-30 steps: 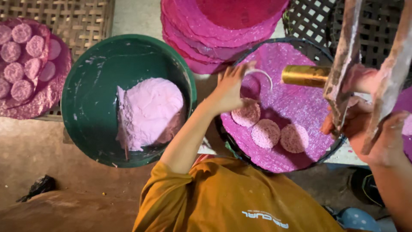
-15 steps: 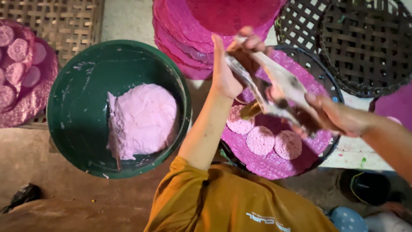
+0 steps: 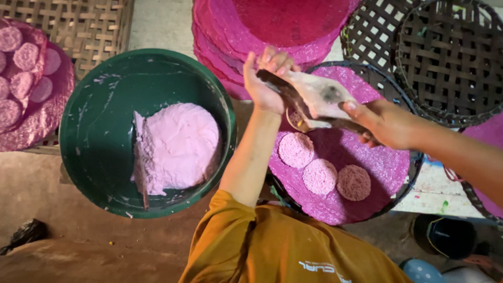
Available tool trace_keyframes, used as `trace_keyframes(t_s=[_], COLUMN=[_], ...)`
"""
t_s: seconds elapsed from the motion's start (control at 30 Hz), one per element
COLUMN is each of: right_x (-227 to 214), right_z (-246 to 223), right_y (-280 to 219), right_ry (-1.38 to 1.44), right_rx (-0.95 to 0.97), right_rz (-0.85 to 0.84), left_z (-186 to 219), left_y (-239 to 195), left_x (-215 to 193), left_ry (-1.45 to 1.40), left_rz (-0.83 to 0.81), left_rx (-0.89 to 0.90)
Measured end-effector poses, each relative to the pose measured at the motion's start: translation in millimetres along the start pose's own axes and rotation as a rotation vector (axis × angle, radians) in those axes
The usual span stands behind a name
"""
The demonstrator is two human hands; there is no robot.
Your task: The person shapes pink dough into small discs on circular trays by hand and using a manual press tool.
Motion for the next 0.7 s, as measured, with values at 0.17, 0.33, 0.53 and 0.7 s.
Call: trace_keyframes(t_s=[0.17, 0.33, 0.53, 0.7], right_x=[-13.2, -6.1, 21.7, 19.6], right_z=[8.8, 8.2, 5.0, 11.6], right_y=[-3.4, 7.5, 25.3, 11.3], right_ry=[-0.137, -0.143, -0.008, 0.052], right_rx=[0.054, -0.093, -0.201, 0.000], right_rz=[0.157, 0.309, 0.294, 0.163], left_z=[-16.8, -4.9, 22.1, 2.8], left_y=[15.6, 35.0, 29.3, 15.6], left_x=[-8.4, 2.6, 16.3, 8.4], left_ry=[0.047, 0.103, 0.205, 0.158], left_rz=[0.103, 0.003, 0.049, 0.309], left_rx=[0.032, 0.007, 0.015, 0.036])
Point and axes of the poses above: each hand's wrist, its own y-axis towards the middle knuckle, its own x-axis out of the palm, z = x × y, the point moved 2 cm from there along y, towards the middle knuckle, and after that the axes turned 4 degrees about -x, right-handed, at the moved point
